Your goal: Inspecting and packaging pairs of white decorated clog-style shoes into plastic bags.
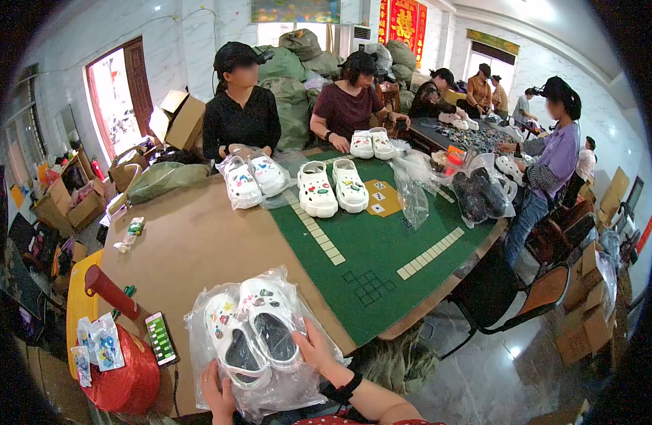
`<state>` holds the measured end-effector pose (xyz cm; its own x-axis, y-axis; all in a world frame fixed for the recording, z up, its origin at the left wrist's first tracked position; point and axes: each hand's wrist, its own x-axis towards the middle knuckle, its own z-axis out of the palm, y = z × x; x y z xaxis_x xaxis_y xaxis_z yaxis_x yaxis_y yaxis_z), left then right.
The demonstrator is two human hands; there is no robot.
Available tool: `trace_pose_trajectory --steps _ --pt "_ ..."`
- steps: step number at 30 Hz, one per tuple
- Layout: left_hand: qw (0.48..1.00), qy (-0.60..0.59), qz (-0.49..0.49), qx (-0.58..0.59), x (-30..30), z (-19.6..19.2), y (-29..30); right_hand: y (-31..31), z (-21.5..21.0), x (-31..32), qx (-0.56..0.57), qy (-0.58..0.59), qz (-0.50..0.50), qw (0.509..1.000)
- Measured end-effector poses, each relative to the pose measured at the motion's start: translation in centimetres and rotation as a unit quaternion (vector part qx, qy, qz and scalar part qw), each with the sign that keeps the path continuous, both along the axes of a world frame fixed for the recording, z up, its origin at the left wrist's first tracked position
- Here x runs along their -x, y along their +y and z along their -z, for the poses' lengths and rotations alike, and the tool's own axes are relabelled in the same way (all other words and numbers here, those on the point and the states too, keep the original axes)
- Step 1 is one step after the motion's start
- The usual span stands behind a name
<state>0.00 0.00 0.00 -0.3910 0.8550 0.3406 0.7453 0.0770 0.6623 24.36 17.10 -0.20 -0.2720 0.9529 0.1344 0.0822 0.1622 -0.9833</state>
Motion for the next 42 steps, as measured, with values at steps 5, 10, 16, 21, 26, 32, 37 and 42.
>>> trace_pose_trajectory --steps 5,10,16,21,26,32,37,42 --pt "1.000 -0.002 -0.014 -0.009 -0.4 0.0 -0.3 -0.7 -1.3 0.0 0.008 0.048 0.005 0.999" --pt "0.999 -0.009 -0.043 0.007 -0.9 -1.1 -0.6 -0.4 0.9 0.4 -0.033 -0.017 0.029 0.999" --pt "1.000 -0.002 -0.023 -0.001 -0.2 -2.0 0.1 0.4 2.6 -0.3 0.064 0.050 0.024 0.996" --pt "1.000 -0.009 -0.018 -0.009 -0.4 -1.7 -0.1 -0.4 -2.0 -0.3 0.022 -0.037 -0.016 0.999" --pt "1.000 0.007 -0.027 -0.014 -0.2 -1.6 0.0 0.4 -6.4 -0.7 -0.202 -0.240 -0.015 0.949" --pt "1.000 -0.008 -0.024 -0.008 -0.6 -1.8 0.4 0.6 -4.4 -1.2 -0.140 -0.098 0.021 0.985" --pt "0.999 -0.008 -0.034 -0.018 -0.7 -1.4 -0.4 0.4 -0.8 -0.3 -0.068 0.025 0.002 0.997" --pt "1.000 -0.006 -0.020 -0.021 -0.6 -1.4 0.1 0.6 0.5 -0.1 -0.087 0.078 0.025 0.993"
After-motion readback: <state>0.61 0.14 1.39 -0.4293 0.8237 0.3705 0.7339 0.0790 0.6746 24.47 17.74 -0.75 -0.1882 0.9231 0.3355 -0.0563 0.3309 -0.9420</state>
